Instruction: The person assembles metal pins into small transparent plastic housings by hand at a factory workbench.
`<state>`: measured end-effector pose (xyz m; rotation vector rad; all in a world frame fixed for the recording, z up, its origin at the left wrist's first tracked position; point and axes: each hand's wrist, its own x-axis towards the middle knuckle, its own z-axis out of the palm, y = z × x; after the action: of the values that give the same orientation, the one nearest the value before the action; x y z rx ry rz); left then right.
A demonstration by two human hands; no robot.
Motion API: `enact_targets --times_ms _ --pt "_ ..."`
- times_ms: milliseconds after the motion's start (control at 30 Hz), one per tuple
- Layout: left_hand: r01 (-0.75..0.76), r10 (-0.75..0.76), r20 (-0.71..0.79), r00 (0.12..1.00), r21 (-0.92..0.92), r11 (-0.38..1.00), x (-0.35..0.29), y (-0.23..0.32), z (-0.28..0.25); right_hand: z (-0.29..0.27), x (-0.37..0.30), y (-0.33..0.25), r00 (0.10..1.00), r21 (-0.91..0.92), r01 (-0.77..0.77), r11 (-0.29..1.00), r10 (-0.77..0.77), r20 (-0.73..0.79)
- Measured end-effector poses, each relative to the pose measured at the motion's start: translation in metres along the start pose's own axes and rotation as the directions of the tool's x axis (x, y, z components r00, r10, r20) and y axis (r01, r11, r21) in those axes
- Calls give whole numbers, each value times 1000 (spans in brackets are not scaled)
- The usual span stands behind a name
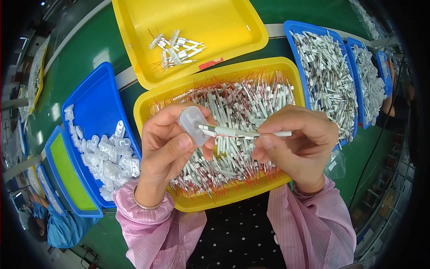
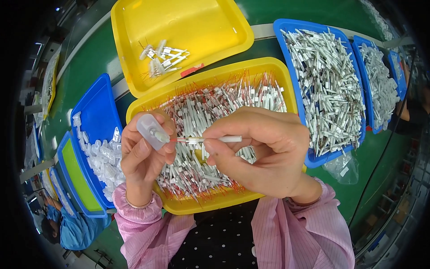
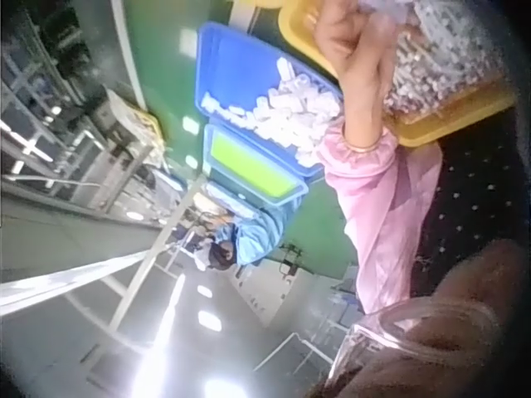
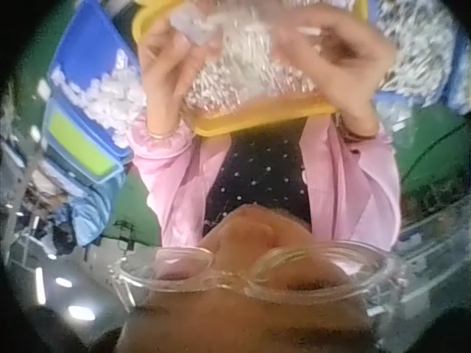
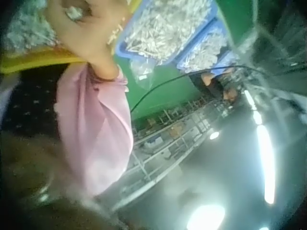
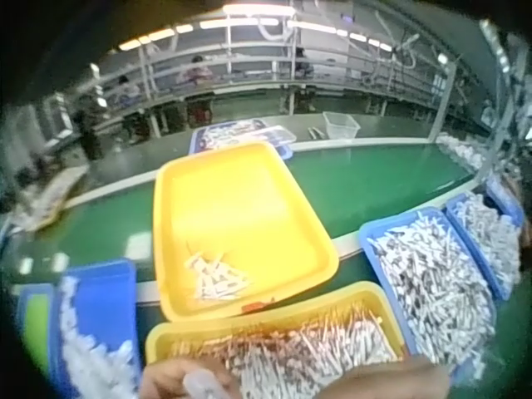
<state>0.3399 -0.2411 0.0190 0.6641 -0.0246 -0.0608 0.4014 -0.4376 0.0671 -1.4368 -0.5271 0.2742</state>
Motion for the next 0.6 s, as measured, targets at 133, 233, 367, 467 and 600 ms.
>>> enact_targets --times_ms 133,233,367,467,600 --pt "-37 34 24 999 107 994 1 -1 -1 -1 -2 -5 990 -265 140 954 -129 60" --pt "-61 59 15 998 204 977 0 -1 0 1 -4 -9 955 -407 296 864 -258 147" --pt "-60 61 4 998 244 968 -1 0 2 6 -3 -9 900 -499 437 748 -359 248" --pt "-68 61 37 997 241 968 0 -1 3 10 -1 -3 936 -399 346 849 -287 203" --pt "-99 83 82 993 218 971 1 -5 0 13 -4 12 974 -294 224 929 -213 70"
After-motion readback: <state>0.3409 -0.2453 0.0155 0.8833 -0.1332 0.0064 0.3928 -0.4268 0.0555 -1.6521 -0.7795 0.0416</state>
